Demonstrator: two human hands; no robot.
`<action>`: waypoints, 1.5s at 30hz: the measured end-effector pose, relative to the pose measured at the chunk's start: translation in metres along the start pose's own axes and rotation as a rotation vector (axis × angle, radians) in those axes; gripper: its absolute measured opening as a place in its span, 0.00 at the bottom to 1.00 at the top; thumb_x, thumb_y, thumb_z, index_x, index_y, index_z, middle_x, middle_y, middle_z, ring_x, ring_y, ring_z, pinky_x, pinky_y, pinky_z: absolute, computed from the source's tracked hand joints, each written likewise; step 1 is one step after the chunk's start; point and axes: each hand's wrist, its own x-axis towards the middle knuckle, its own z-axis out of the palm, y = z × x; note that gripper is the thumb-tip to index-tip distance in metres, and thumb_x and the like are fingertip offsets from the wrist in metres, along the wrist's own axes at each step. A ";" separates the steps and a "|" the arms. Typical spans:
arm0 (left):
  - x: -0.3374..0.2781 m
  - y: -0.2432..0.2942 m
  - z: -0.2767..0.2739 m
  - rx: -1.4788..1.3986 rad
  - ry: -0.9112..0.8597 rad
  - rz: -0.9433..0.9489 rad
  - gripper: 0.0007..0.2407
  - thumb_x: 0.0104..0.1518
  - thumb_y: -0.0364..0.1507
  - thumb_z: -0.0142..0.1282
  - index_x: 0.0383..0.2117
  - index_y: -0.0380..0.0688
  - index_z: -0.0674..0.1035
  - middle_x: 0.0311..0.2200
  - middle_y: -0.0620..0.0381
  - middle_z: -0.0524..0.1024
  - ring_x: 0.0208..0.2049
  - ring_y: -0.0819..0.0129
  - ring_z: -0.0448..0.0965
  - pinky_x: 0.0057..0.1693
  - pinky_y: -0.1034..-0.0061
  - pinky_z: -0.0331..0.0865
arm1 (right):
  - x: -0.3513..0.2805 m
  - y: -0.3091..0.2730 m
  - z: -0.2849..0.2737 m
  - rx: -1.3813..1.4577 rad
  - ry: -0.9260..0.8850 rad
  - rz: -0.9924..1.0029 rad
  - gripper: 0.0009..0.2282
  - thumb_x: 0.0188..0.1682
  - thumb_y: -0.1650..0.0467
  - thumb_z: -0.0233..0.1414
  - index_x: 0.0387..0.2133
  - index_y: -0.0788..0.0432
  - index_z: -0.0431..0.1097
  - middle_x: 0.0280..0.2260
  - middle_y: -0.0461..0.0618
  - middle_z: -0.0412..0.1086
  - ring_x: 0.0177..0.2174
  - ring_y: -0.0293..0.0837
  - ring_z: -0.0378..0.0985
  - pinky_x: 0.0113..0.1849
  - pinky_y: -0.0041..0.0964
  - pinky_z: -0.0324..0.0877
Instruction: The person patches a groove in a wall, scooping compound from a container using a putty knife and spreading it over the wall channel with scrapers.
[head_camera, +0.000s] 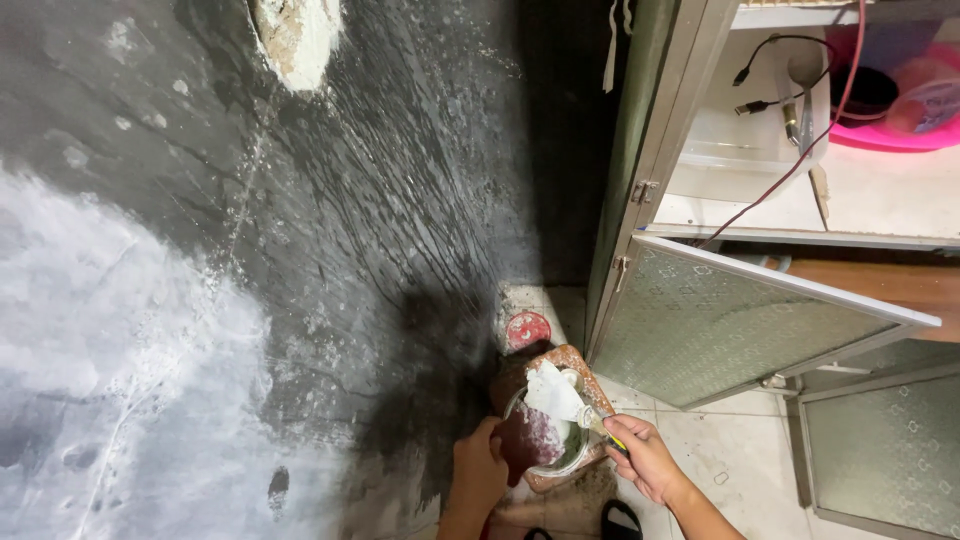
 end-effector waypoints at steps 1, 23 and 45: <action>0.000 0.001 0.000 0.022 0.023 -0.034 0.11 0.56 0.20 0.52 0.43 0.43 0.82 0.34 0.36 0.81 0.40 0.40 0.82 0.42 0.59 0.74 | 0.001 0.000 -0.003 0.006 -0.027 -0.017 0.08 0.52 0.68 0.55 0.35 0.62 0.74 0.18 0.39 0.59 0.15 0.31 0.56 0.16 0.27 0.43; 0.017 0.009 -0.007 -0.419 0.130 -0.146 0.10 0.65 0.25 0.43 0.46 0.44 0.78 0.43 0.51 0.81 0.45 0.64 0.79 0.54 0.72 0.70 | -0.068 -0.075 0.018 -1.020 0.098 -1.134 0.11 0.38 0.74 0.65 0.34 0.62 0.77 0.25 0.47 0.72 0.19 0.36 0.70 0.22 0.29 0.64; 0.025 0.016 0.009 -0.646 0.148 -0.139 0.10 0.67 0.28 0.40 0.43 0.45 0.78 0.39 0.57 0.79 0.41 0.70 0.75 0.51 0.76 0.70 | -0.036 0.017 -0.017 -0.946 0.135 -1.505 0.17 0.39 0.78 0.63 0.41 0.67 0.68 0.39 0.58 0.70 0.32 0.43 0.76 0.32 0.28 0.72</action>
